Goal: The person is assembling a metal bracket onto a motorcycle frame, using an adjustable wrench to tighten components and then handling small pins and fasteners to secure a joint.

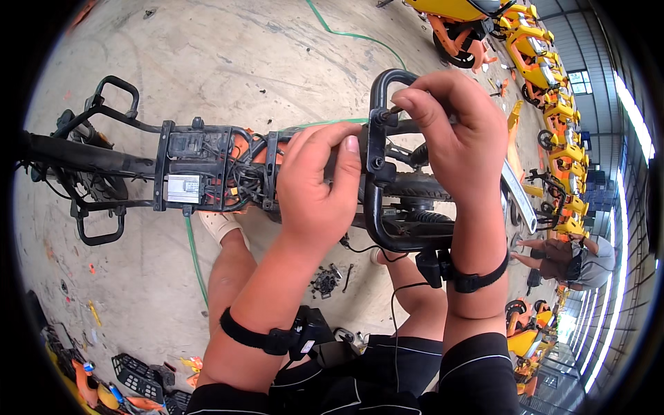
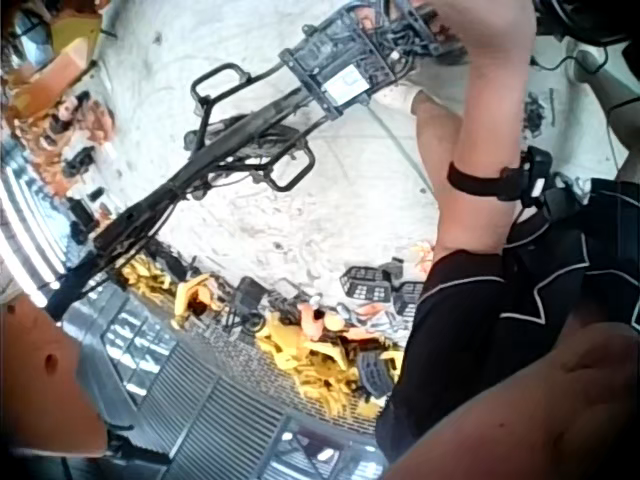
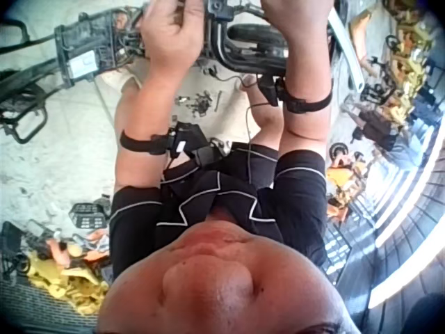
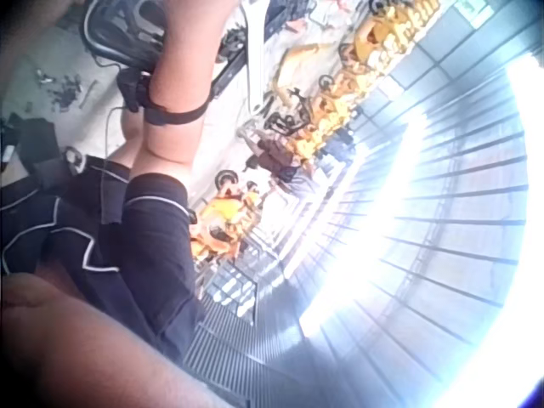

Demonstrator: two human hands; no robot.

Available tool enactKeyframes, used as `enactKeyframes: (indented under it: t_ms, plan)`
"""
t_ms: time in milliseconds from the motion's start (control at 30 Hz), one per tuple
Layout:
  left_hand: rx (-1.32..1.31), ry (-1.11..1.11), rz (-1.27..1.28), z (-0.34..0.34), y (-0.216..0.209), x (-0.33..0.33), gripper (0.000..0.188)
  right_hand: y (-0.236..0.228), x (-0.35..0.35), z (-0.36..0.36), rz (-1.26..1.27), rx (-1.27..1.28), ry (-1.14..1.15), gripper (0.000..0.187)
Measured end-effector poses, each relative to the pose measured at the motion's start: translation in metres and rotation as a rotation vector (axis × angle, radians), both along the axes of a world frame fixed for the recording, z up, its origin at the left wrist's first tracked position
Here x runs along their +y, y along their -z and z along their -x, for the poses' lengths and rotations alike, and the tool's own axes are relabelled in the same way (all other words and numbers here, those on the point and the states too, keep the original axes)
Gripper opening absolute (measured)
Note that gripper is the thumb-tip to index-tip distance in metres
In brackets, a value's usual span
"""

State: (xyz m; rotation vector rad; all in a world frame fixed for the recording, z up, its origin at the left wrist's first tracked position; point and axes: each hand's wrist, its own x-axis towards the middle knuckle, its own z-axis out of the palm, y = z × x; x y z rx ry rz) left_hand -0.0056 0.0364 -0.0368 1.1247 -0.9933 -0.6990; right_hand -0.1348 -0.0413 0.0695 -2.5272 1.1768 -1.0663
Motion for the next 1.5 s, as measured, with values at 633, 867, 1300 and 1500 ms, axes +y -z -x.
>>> enactKeyframes:
  t_ms: [633, 867, 1300, 1500]
  plan:
    - [0.025, -0.046, 0.032, -0.007, -0.005, -0.005, 0.012, 0.005, 0.009, -0.009, -0.413, -0.313, -0.07, 0.013]
    - [0.001, -0.013, -0.026, -0.016, 0.0, -0.005, 0.015, 0.011, 0.01, -0.003, -0.361, -0.308, -0.079, 0.009]
    - [0.206, 0.171, -0.063, -0.014, -0.008, -0.01, 0.02, 0.015, -0.001, 0.002, -0.294, -0.259, -0.171, 0.006]
    - [0.086, 0.156, 0.059, -0.018, -0.017, -0.015, 0.032, 0.013, -0.005, 0.001, -0.05, -0.13, -0.175, 0.013]
